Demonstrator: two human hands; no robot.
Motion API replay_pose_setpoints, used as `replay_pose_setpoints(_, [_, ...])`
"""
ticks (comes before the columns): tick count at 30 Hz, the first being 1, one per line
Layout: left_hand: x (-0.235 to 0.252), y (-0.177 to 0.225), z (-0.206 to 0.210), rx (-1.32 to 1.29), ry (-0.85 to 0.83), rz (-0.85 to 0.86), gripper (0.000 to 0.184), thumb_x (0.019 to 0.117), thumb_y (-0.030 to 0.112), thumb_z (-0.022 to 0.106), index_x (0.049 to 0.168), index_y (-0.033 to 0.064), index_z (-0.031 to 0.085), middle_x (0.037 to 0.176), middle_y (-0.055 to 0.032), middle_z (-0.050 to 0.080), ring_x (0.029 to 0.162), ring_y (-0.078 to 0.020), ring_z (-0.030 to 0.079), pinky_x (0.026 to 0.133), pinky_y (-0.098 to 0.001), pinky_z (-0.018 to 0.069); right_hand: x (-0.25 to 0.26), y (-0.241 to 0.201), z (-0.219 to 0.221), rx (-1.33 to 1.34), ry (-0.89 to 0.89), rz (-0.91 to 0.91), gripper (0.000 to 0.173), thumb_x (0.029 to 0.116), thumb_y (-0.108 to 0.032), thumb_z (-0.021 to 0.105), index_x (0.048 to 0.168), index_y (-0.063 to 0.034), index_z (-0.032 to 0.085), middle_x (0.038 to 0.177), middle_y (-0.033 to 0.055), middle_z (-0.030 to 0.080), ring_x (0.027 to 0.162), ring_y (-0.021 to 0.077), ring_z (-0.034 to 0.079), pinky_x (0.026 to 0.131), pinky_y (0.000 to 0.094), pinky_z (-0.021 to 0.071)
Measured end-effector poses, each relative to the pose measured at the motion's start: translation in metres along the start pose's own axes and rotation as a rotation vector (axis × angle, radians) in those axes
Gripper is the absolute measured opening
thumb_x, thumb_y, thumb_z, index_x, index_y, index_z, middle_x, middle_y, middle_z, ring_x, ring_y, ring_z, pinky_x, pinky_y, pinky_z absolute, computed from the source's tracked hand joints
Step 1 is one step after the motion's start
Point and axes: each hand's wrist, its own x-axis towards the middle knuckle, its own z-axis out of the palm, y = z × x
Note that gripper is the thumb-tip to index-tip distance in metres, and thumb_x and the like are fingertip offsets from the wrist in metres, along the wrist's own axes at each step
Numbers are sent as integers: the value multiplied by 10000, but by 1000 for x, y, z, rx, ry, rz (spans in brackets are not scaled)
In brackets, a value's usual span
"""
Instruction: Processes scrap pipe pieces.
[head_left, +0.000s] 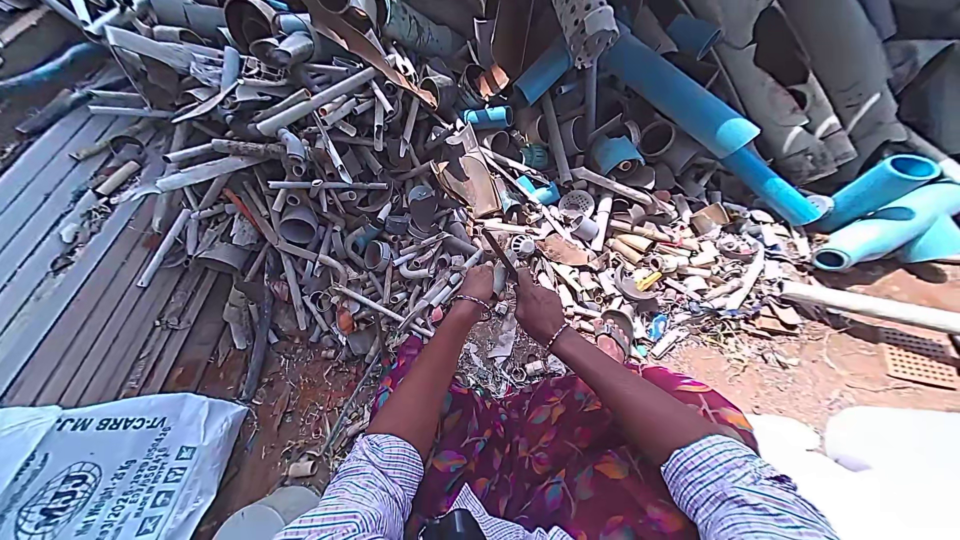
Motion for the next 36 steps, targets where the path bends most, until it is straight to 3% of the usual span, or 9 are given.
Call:
replay_pose_setpoints(2, [1, -1, 2, -5, 0, -6, 395, 1147, 293, 280, 1097, 25, 566, 714, -27, 496, 518, -91, 434, 493, -235, 376, 4, 1, -6, 3, -42, 68, 423, 1099, -109, 388, 1498, 21, 340, 971, 269, 690, 999, 467, 694, 879, 583, 521])
replay_pose_setpoints(5, [5, 0, 0, -36, -19, 17, 371, 1144, 258, 288, 1070, 16, 558, 690, -23, 499, 501, -83, 444, 477, -221, 386, 0, -1, -1, 2, 30, -34, 411, 1063, -71, 439, 1454, 53, 417, 921, 281, 701, 937, 488, 704, 825, 597, 524])
replay_pose_setpoints(9, [7, -4, 2, -72, -41, -29, 393, 1146, 315, 272, 1085, 42, 549, 679, -30, 501, 468, -85, 440, 437, -211, 373, 11, 7, -12, 65, 0, 192, 400, 1084, -123, 450, 1457, 3, 380, 979, 280, 686, 1004, 473, 690, 876, 595, 523])
replay_pose_setpoints(17, [8, -2, 1, -35, -11, -10, 412, 1149, 304, 266, 1102, 15, 556, 675, -29, 501, 477, -87, 436, 461, -224, 382, 4, 3, -16, 127, 20, 144, 392, 1105, -149, 417, 1455, 27, 389, 978, 290, 681, 1007, 475, 686, 911, 594, 510])
replay_pose_setpoints(24, [12, -4, 3, 43, -26, 27, 456, 1151, 295, 241, 1164, -20, 571, 765, -73, 544, 554, -133, 484, 539, -285, 433, 4, 3, -14, -2, 10, 63, 384, 1088, -110, 415, 1445, 29, 402, 952, 284, 688, 1000, 485, 689, 882, 593, 513])
replay_pose_setpoints(27, [9, -4, 4, 48, -15, 47, 439, 1151, 288, 257, 1139, -15, 574, 715, -51, 524, 507, -98, 462, 494, -241, 408, 0, 1, -15, -50, -3, 10, 385, 1076, -83, 417, 1439, 44, 417, 971, 284, 692, 995, 484, 691, 870, 594, 512])
replay_pose_setpoints(29, [14, -8, 1, 89, -19, 97, 440, 1151, 261, 255, 1130, -36, 578, 756, -70, 511, 571, -132, 465, 562, -287, 426, -4, -3, -11, -81, -8, -66, 387, 1066, -63, 415, 1434, 54, 445, 975, 288, 701, 974, 489, 699, 844, 598, 518])
replay_pose_setpoints(33, [16, -11, 2, 231, -3, 136, 485, 1152, 255, 243, 1159, -80, 593, 917, -192, 576, 761, -263, 554, 748, -429, 487, 3, 1, -16, -93, -68, 54, 436, 1075, -85, 431, 1492, 23, 365, 989, 284, 690, 1021, 483, 683, 890, 585, 508])
replay_pose_setpoints(36, [16, -9, -1, 291, 8, 157, 463, 1150, 237, 251, 1180, -77, 590, 964, -215, 586, 810, -297, 562, 784, -472, 481, -4, -5, -14, -89, -47, -35, 409, 1067, -66, 429, 1464, 31, 425, 1005, 292, 699, 1002, 489, 691, 872, 598, 509])
